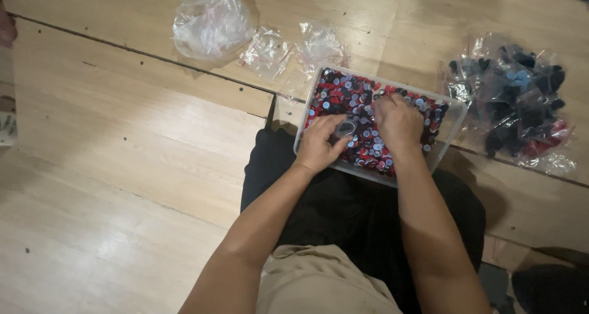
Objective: Sorting small buttons from a large container into individual small plastic bags.
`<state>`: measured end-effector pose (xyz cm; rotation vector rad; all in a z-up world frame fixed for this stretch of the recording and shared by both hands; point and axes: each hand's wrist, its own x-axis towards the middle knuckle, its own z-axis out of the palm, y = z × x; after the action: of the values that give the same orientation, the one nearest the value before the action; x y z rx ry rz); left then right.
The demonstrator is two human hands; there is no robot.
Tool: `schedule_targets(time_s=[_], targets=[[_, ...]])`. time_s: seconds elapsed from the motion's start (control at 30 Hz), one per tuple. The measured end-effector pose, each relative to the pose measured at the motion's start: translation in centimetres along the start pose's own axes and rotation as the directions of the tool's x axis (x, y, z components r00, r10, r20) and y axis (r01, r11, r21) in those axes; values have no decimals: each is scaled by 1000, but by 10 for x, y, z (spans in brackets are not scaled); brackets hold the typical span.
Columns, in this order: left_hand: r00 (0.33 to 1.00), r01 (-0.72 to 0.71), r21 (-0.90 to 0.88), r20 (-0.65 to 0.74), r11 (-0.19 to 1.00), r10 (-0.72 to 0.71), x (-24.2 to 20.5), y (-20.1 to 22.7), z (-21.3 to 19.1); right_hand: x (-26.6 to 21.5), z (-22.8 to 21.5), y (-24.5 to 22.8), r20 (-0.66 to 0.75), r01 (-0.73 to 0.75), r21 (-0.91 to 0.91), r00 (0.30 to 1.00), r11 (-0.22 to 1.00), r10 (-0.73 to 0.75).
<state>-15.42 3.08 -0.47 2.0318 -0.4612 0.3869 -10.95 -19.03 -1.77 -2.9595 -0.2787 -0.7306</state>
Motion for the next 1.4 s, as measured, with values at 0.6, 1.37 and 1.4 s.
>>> schedule_targets(time_s=[0.6,1.37,1.4], targets=[[1000,-13,-16,-10,1000,13,-7,-9,6,-2,-82,-36,392,-361,811,919,460,29],[994,-35,54,-99,998,40,-4,-13,7,-12,-27,17,521,-534,757,841,376,147],[996,-36,38,-86,999,39,-4,-10,7,-16,-25,22,556,-573,794,820,204,138]])
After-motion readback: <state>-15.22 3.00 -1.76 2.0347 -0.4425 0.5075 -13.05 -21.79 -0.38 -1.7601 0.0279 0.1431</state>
